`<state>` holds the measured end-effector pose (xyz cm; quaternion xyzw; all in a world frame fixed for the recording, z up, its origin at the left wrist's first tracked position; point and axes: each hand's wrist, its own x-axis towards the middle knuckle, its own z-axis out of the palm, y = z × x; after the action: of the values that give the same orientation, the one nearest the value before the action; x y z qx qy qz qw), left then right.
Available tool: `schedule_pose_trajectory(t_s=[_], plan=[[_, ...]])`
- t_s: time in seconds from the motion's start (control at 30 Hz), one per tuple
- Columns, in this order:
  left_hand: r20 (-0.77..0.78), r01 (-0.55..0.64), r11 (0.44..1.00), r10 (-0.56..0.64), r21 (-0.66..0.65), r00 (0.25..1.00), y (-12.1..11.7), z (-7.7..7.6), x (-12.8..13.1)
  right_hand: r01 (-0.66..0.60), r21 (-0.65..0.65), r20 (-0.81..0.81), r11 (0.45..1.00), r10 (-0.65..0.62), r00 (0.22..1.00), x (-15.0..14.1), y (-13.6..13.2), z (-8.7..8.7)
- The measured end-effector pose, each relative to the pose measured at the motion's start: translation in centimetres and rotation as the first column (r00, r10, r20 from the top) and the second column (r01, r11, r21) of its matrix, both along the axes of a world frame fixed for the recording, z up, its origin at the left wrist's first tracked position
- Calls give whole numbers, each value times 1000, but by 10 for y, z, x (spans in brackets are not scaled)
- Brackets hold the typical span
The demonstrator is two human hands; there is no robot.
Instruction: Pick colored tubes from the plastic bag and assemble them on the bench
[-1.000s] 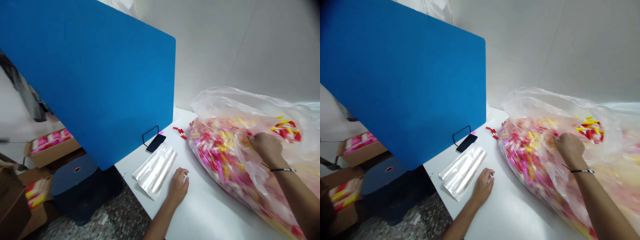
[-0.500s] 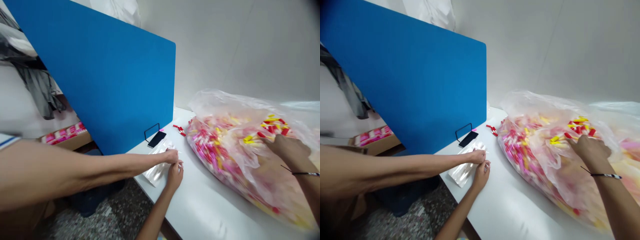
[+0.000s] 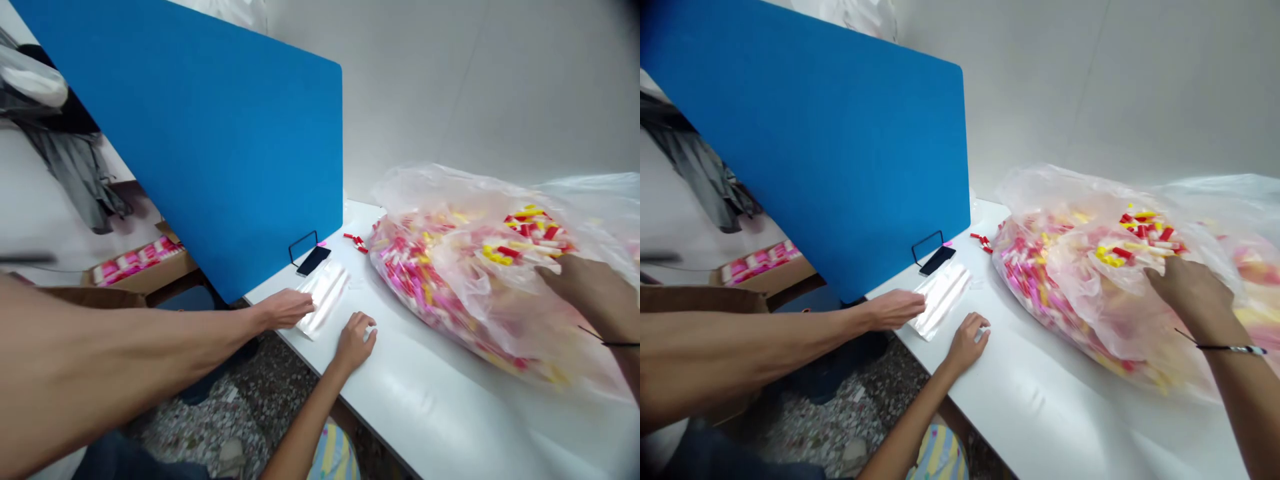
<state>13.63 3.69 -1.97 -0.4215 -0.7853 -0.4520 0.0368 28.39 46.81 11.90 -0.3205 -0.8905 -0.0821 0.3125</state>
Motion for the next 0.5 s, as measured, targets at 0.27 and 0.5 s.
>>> schedule_pose_trajectory(t_s=[0.27,0.5], plan=[[95,-204,976,197,77,976,8,-5,-20,-776,-176,-51,606,781,622,-115,-258,-61],[-181,-261,930,218,-258,959,32,8,-67,-471,-444,86,762,559,825,-296,-262,-88]])
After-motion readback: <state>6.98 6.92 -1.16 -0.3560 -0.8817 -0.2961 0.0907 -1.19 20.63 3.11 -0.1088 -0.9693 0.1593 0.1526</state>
